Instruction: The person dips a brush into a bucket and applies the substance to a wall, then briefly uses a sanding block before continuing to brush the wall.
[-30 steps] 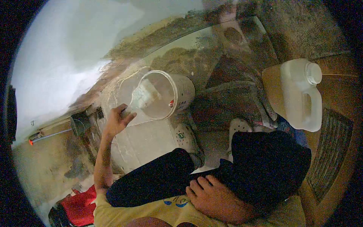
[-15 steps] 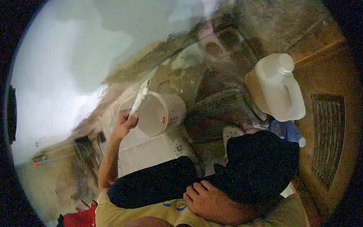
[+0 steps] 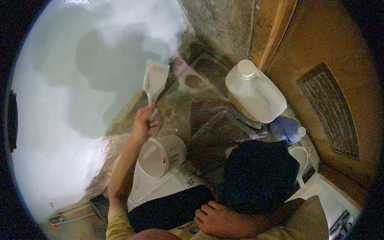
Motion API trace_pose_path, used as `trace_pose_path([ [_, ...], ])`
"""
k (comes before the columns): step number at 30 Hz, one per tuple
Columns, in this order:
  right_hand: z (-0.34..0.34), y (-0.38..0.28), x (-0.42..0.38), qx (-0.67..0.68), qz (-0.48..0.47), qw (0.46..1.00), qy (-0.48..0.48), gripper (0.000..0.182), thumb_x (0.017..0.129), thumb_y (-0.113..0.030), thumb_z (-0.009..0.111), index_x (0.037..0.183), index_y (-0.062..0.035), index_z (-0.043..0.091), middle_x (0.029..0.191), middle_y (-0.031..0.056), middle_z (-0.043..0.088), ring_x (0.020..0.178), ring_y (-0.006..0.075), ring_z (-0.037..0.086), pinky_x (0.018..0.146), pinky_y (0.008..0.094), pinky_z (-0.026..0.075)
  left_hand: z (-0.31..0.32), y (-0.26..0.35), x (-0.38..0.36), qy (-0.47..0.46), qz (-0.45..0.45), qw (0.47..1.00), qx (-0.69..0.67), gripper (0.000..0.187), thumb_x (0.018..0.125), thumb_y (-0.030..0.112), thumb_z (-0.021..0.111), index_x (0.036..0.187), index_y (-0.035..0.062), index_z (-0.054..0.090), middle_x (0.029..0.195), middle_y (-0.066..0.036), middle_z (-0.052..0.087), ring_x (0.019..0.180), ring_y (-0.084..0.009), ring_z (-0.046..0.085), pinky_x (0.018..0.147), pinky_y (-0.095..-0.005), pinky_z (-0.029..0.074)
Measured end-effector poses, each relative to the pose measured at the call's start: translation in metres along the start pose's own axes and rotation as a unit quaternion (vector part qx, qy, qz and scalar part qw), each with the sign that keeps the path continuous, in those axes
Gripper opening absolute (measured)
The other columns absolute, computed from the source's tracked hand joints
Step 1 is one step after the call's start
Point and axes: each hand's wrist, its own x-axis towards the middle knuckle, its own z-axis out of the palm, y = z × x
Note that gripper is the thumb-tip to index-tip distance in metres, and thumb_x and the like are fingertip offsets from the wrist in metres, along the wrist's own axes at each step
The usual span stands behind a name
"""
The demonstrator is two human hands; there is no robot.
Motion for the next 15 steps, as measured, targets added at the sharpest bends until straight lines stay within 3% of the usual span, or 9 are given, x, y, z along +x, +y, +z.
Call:
trace_pose_path([
  [4, 0.003, 0.004, 0.003, 0.030, -0.047, 0.998, 0.007, 0.039, 0.090, -0.018, 0.054, 0.125, -0.0029, 0.052, 0.120, 0.0147, 0.054, 0.111, 0.0256, 0.051, 0.092, 0.0383, 0.043, 0.004, 0.009, 0.030, 0.028, 0.039, 0.989, 0.139, 0.036, 0.100, 0.034, 0.048, 0.075, 0.0076, 0.049, 0.055, 0.003, 0.038, 0.047, -0.0080, 0.038, 0.043, -0.0253, 0.028],
  [6, 0.006, 0.010, 0.002, 0.051, -0.075, 0.995, 0.030, 0.040, 0.090, -0.019, 0.054, 0.127, -0.0035, 0.050, 0.121, 0.0147, 0.054, 0.112, 0.0261, 0.051, 0.093, 0.0389, 0.043, 0.004, 0.018, 0.045, 0.024, 0.066, 0.946, 0.316, 0.039, 0.100, 0.036, 0.046, 0.083, 0.0030, 0.055, 0.060, 0.001, 0.047, 0.049, -0.0096, 0.044, 0.045, -0.0268, 0.033],
  [10, 0.008, 0.016, 0.003, 0.103, -0.085, 0.988, 0.082, 0.040, 0.090, -0.019, 0.054, 0.128, -0.0055, 0.050, 0.126, 0.0143, 0.052, 0.117, 0.0271, 0.050, 0.097, 0.0407, 0.042, 0.016, 0.030, 0.085, 0.025, 0.120, 0.907, 0.404, 0.040, 0.101, 0.034, 0.043, 0.089, -0.0017, 0.057, 0.061, -0.004, 0.051, 0.052, -0.0134, 0.049, 0.050, -0.0312, 0.039],
  [12, 0.008, 0.019, 0.001, 0.121, -0.060, 0.987, 0.088, 0.040, 0.091, -0.020, 0.054, 0.128, -0.0060, 0.050, 0.127, 0.0143, 0.051, 0.118, 0.0272, 0.050, 0.099, 0.0412, 0.041, 0.024, 0.038, 0.112, 0.033, 0.194, 0.843, 0.501, 0.040, 0.100, 0.031, 0.043, 0.089, -0.0043, 0.057, 0.064, -0.015, 0.057, 0.059, -0.0271, 0.057, 0.059, -0.0396, 0.044],
  [13, 0.008, 0.021, -0.002, 0.109, -0.062, 0.988, 0.087, 0.040, 0.091, -0.019, 0.054, 0.128, -0.0062, 0.050, 0.129, 0.0143, 0.051, 0.119, 0.0274, 0.050, 0.100, 0.0415, 0.041, 0.021, 0.037, 0.135, 0.030, 0.196, 0.842, 0.502, 0.040, 0.100, 0.031, 0.043, 0.089, -0.0043, 0.057, 0.064, -0.015, 0.057, 0.059, -0.0271, 0.057, 0.059, -0.0396, 0.044],
  [15, 0.007, 0.023, -0.007, 0.095, -0.061, 0.990, 0.084, 0.040, 0.091, -0.019, 0.054, 0.129, -0.0064, 0.050, 0.130, 0.0144, 0.051, 0.119, 0.0276, 0.050, 0.101, 0.0418, 0.040, 0.013, 0.031, 0.182, 0.061, 0.303, 0.797, 0.518, 0.039, 0.098, 0.028, 0.043, 0.086, -0.0062, 0.058, 0.073, -0.027, 0.060, 0.073, -0.0439, 0.059, 0.069, -0.0464, 0.046],
])
